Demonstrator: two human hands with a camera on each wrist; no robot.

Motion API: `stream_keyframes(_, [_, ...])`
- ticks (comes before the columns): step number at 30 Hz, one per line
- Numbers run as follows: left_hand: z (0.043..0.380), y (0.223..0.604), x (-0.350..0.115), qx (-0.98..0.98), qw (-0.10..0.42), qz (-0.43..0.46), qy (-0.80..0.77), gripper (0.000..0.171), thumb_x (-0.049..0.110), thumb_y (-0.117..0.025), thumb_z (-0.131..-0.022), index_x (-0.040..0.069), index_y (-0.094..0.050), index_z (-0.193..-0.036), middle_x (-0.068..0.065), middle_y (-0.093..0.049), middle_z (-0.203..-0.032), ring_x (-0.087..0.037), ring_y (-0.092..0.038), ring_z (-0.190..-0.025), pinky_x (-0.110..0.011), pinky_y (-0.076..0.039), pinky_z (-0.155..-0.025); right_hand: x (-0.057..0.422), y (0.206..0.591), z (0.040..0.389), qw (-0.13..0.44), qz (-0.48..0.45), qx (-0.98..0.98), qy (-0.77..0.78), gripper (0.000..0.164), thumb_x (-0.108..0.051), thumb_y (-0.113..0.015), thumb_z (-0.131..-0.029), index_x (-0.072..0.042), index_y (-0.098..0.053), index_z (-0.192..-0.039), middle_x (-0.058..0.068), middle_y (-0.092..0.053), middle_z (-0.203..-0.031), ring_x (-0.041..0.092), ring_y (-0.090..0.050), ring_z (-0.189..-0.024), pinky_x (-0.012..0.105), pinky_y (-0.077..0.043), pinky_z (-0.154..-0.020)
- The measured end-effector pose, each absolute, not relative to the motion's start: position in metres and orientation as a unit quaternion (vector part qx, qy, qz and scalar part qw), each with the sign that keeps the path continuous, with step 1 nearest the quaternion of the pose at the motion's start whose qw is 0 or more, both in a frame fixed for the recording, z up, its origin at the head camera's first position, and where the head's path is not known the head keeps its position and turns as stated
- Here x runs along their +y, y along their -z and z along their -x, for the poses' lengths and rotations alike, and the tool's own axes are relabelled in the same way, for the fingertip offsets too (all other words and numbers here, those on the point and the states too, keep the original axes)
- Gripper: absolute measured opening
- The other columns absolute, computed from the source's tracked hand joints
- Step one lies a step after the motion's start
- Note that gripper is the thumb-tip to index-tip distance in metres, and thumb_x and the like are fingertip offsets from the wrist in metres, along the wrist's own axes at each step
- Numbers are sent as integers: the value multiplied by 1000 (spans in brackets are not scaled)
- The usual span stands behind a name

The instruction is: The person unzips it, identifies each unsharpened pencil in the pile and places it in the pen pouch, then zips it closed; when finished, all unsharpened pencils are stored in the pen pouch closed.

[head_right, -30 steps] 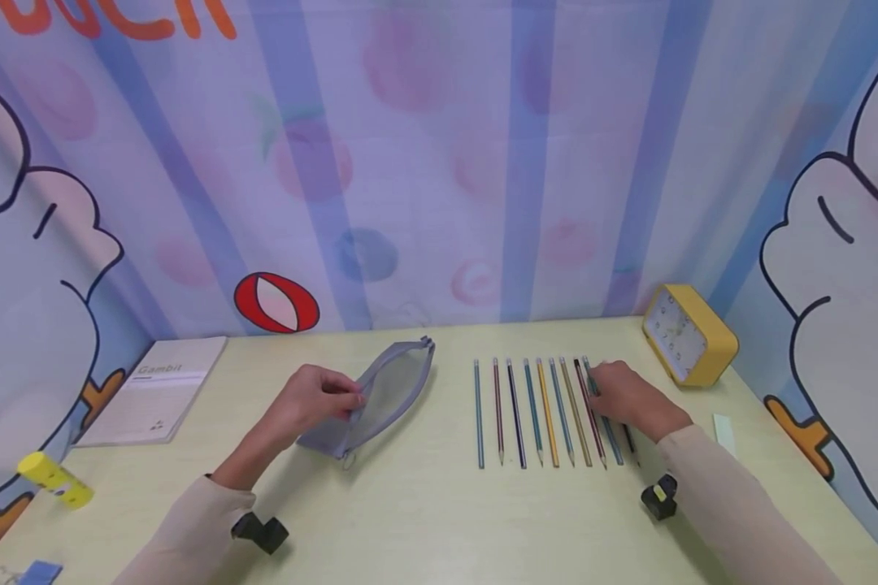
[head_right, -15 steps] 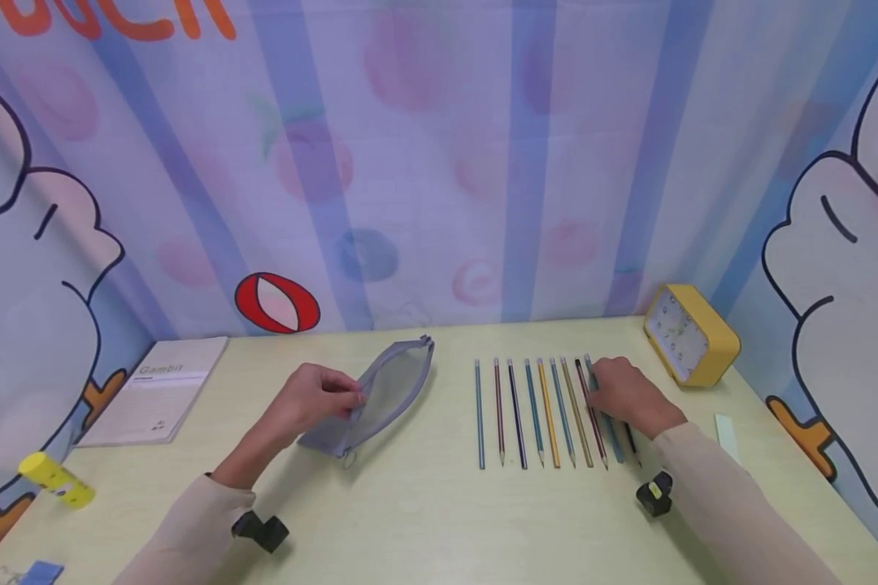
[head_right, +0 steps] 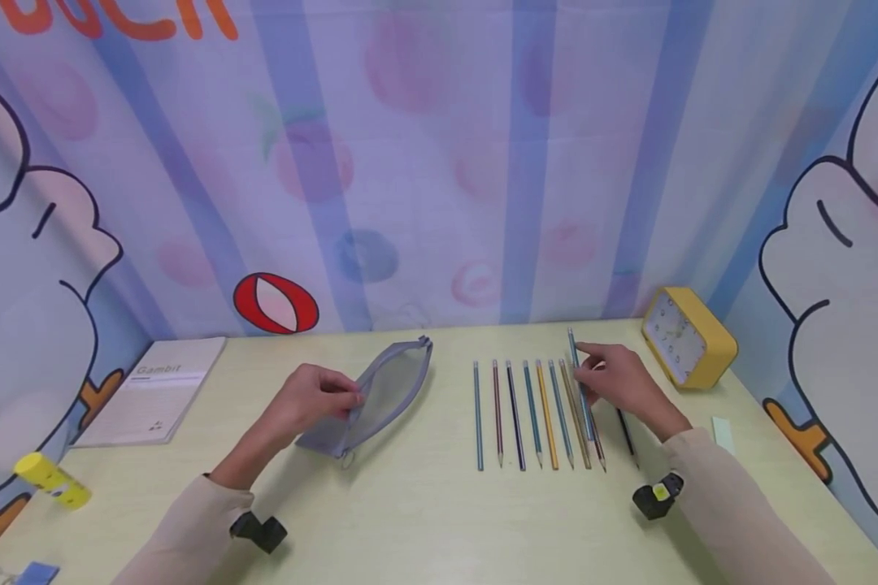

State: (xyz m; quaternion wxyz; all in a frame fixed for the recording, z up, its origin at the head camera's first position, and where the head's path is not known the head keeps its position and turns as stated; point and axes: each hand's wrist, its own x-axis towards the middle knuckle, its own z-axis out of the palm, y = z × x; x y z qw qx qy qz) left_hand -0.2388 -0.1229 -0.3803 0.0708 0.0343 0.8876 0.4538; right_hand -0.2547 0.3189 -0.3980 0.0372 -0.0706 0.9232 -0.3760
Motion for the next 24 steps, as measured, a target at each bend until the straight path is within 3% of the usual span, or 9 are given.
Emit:
stream_keyframes(9, [239, 378, -123, 891, 71, -36, -446, 14, 18, -75, -90, 8, -80, -99, -4, -77, -89, -13, -72, -72, -44, -56, -96, 269, 394, 243, 98, 135, 843, 512, 56, -17, -55, -102, 0, -40, -153, 16, -60, -97, 16, -66, -70, 37, -61, -72])
stream_keyframes(15, [240, 378, -124, 894, 70, -31, -441, 13, 19, -76, -90, 10, -80, -98, -3, -77, -88, -12, -72, -71, -45, -55, -97, 222, 394, 235, 140, 171, 822, 526, 53, -16, -57, -101, -2, -44, -151, 22, -63, -104, 19, -66, -67, 39, -60, -70])
stream_keyframes(24, [241, 380, -126, 890, 69, -38, -449, 14, 19, -76, -90, 8, -80, -99, -4, -77, -89, -13, -73, -72, -45, -56, -97, 160, 394, 233, 192, 171, 787, 561, 52, -14, -55, -99, -2, -45, -150, 13, -67, -91, 17, -67, -76, 37, -60, -78])
